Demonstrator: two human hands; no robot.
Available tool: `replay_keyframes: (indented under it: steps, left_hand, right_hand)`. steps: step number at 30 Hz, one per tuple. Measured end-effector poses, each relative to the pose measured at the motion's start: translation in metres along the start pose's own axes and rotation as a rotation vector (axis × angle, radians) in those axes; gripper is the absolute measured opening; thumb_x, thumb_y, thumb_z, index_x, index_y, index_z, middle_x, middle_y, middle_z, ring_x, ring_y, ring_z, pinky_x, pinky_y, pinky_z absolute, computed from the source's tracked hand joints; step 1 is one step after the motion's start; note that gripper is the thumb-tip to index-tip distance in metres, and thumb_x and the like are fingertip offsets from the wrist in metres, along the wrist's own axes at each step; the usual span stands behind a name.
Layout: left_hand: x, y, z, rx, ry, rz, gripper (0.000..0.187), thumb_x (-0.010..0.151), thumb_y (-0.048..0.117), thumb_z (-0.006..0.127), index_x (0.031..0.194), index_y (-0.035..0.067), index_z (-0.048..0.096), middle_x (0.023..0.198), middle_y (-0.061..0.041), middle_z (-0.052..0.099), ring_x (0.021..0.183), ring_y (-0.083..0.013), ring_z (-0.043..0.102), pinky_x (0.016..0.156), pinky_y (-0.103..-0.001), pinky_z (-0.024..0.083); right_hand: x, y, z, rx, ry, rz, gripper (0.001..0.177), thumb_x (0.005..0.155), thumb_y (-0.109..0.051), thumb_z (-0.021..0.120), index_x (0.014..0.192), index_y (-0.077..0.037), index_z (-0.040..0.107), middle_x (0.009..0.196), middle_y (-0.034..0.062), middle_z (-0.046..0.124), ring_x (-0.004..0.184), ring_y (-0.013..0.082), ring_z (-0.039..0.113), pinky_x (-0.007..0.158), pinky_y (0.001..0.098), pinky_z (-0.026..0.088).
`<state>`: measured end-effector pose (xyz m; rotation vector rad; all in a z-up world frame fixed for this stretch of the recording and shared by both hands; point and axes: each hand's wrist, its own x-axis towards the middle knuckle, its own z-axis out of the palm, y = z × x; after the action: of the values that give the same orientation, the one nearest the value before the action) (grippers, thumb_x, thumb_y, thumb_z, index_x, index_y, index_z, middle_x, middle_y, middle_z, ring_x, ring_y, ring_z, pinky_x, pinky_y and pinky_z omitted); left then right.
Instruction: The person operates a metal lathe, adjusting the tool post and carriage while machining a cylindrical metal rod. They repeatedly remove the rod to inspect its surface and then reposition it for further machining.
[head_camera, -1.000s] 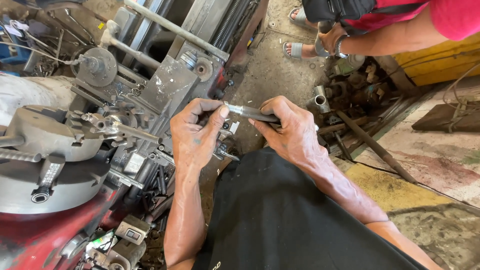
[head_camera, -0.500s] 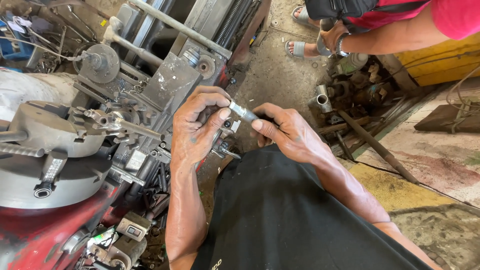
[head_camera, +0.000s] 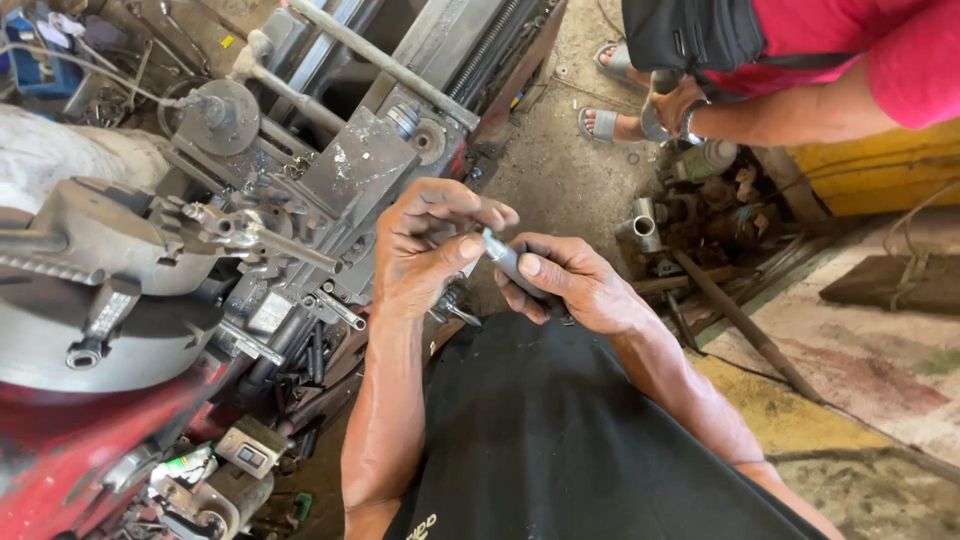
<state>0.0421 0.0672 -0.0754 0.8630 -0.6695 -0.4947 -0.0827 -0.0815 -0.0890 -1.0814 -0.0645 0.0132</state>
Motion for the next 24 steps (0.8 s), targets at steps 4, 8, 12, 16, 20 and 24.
replay_keyframes:
  steps: [4,8,12,16,20,24]
  left_hand:
    - [0.002,0.003,0.01,-0.054,0.047,-0.001,0.028,0.093,0.01,0.077,0.114,-0.004,0.065,0.104,-0.025,0.075,0.109,-0.0281,0.074,0.098,-0.036,0.059]
    - [-0.005,-0.014,-0.01,0.313,0.066,0.032,0.033,0.086,0.017,0.087,0.109,0.001,0.07,0.092,-0.013,0.074,0.089,-0.0179,0.072,0.082,-0.032,0.06]
    - [-0.003,0.003,0.004,0.39,0.053,0.032,0.02,0.093,0.013,0.079,0.107,-0.001,0.074,0.091,-0.014,0.074,0.084,-0.0149,0.071,0.075,-0.03,0.06]
    - [0.002,0.012,0.022,0.151,-0.075,0.079,0.018,0.097,0.01,0.072,0.112,-0.001,0.073,0.101,-0.019,0.074,0.094,-0.0202,0.072,0.082,-0.033,0.06]
    - [0.007,0.007,0.027,0.129,-0.058,0.091,0.017,0.099,0.008,0.069,0.108,-0.007,0.071,0.096,-0.02,0.074,0.087,-0.0207,0.073,0.072,-0.034,0.063]
    - [0.007,0.031,0.042,-0.005,-0.061,0.003,0.016,0.101,0.004,0.065,0.107,-0.011,0.066,0.096,-0.023,0.07,0.064,-0.0272,0.074,0.046,-0.041,0.065]
  right_hand:
    - [0.001,0.001,-0.005,-0.007,0.017,-0.035,0.032,0.109,-0.019,0.048,0.103,0.006,0.066,0.071,0.0186,0.065,0.05,0.0148,0.062,0.042,0.0245,0.047]
    - [0.002,0.006,-0.012,-0.185,0.121,-0.067,0.03,0.108,-0.016,0.049,0.107,0.008,0.067,0.075,0.0209,0.068,0.053,0.0171,0.065,0.046,0.0276,0.051]
    - [-0.002,-0.001,-0.007,-0.151,0.082,-0.036,0.033,0.108,-0.02,0.05,0.106,0.009,0.066,0.072,0.02,0.066,0.05,0.0151,0.059,0.046,0.0266,0.048]
    - [-0.01,0.02,-0.014,0.274,0.003,-0.012,0.034,0.105,-0.022,0.053,0.107,0.01,0.065,0.068,0.019,0.062,0.041,0.0143,0.057,0.036,0.0241,0.047]
    - [0.008,0.016,-0.007,0.393,-0.065,-0.135,0.062,0.082,-0.024,0.088,0.124,0.01,0.057,0.082,0.0242,0.062,0.049,0.0219,0.064,0.032,0.0319,0.053]
    - [0.005,0.041,-0.018,0.254,-0.014,-0.23,0.044,0.091,-0.015,0.077,0.12,0.01,0.057,0.079,0.022,0.061,0.049,0.0237,0.067,0.037,0.0321,0.057]
